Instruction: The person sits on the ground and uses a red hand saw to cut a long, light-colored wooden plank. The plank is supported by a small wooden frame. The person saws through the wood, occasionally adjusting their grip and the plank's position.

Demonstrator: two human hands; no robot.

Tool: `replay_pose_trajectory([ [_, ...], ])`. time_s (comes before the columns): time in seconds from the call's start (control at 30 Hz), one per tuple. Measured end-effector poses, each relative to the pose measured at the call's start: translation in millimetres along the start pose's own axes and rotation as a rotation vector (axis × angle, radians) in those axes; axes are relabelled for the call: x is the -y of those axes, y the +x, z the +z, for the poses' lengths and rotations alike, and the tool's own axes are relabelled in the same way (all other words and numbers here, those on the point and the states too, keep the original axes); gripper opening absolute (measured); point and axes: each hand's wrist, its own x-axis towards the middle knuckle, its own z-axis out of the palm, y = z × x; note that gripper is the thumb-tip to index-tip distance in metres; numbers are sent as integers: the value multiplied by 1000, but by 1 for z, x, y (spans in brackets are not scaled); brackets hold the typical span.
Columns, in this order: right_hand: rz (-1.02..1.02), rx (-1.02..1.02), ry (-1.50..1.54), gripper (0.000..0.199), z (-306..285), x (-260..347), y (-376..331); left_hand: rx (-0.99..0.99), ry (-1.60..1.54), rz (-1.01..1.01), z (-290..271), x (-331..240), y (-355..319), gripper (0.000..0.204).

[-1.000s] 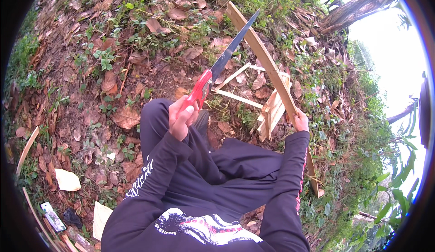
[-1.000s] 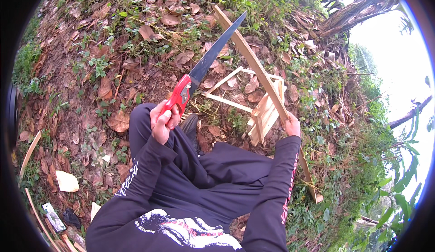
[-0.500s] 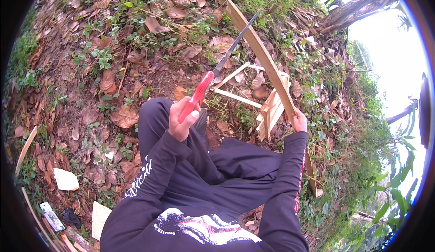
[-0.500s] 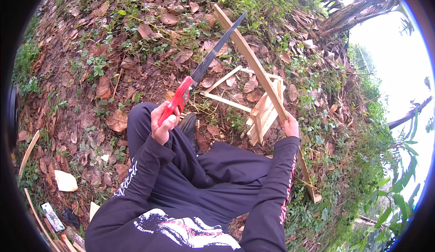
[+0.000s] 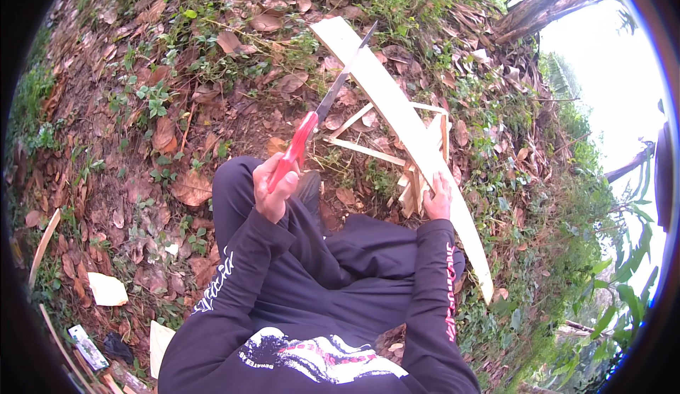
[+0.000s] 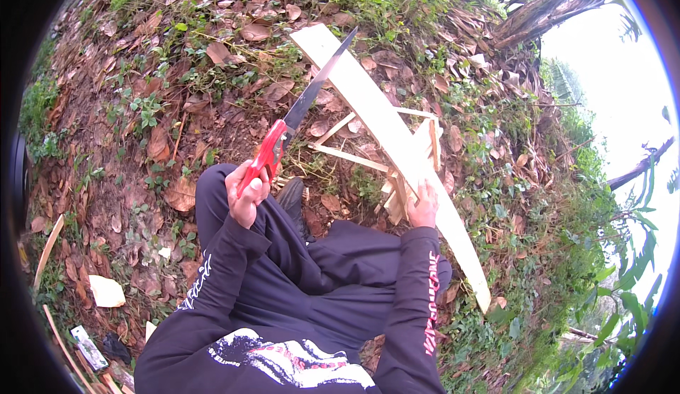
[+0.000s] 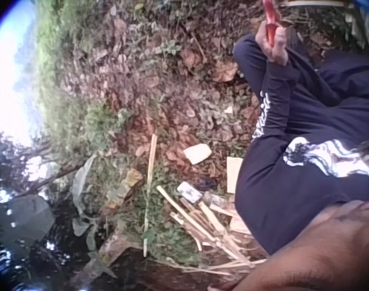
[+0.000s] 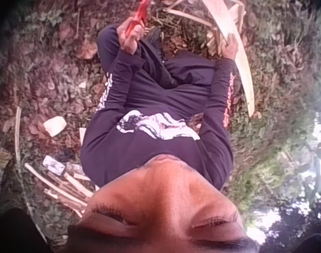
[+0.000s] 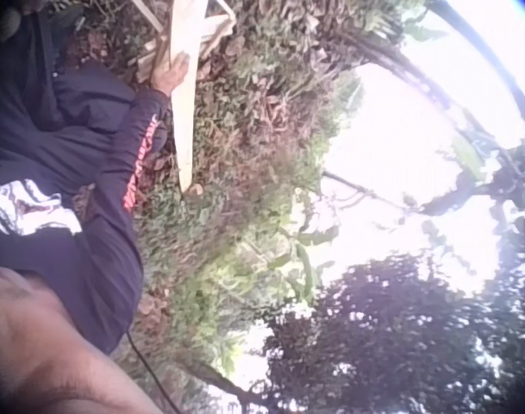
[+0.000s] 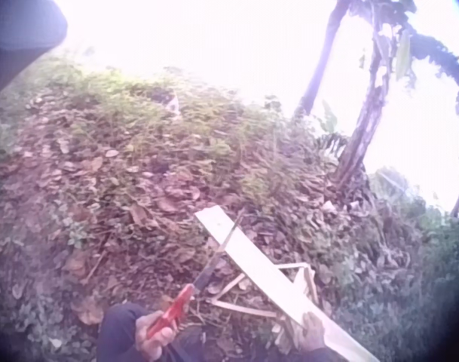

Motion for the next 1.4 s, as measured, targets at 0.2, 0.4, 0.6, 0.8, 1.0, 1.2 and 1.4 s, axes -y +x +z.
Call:
replay_pose_trajectory([
  [0.2,22,-66,244,31,-10,-22,26,23,65,-5,6,5,3,27],
  [0.4,208,-110,349,18,2,-29,56,91,23,-24,11,6,2,31],
  [0.6,320,-313,205,13,27,-22,55,171,48,-87,36,13,2,24],
  [0.8,346,-327,231,13,29,-22,55,174,69,-145,59,20,2,19],
  [1.0,403,-248,69,32,23,-41,73,164,76,-138,67,22,3,19],
  [1.2,481,-23,209,41,22,-50,83,140,166,-54,75,19,-4,21],
  [1.4,352,-413,-19,28,27,-51,70,147,140,58,61,22,-13,26],
])
